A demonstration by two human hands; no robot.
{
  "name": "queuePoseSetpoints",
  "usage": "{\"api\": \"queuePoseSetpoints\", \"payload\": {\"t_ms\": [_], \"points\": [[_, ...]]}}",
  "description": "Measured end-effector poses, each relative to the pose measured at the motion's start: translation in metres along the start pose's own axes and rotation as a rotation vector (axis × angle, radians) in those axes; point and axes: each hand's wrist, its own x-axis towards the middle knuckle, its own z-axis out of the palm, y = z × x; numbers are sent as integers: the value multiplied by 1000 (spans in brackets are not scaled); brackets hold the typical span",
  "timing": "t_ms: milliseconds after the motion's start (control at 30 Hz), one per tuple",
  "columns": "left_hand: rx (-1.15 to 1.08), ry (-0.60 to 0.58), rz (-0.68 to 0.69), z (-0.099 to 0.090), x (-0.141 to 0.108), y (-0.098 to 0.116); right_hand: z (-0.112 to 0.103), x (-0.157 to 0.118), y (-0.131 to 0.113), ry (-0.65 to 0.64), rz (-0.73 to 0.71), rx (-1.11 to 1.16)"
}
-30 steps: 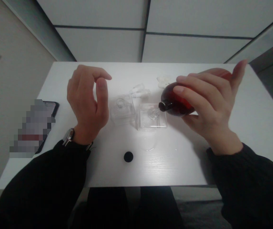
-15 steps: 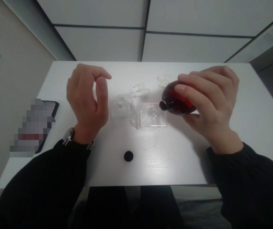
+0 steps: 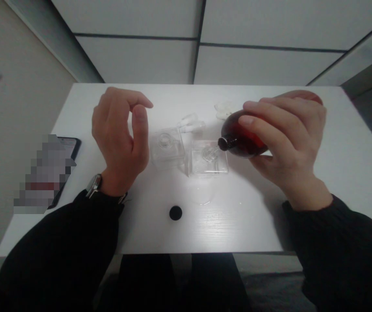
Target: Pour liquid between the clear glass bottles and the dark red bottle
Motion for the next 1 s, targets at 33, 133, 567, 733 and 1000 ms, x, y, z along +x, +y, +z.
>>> {"api": "queuePoseSetpoints", "payload": {"t_ms": [33, 133, 567, 733, 1000], "points": [[-2, 1, 2, 0, 0, -1, 0, 1, -1, 25, -12, -6], [-5, 7, 4, 1, -1, -2, 0, 3, -2, 119, -72, -5], [12, 29, -2, 1, 1, 1, 1, 3, 0, 101, -62, 26], [24, 34, 25, 2, 0, -2, 2, 5, 0, 150, -129, -12], [17, 20, -6, 2, 0, -3, 0, 6, -1, 142, -126, 17]]}}
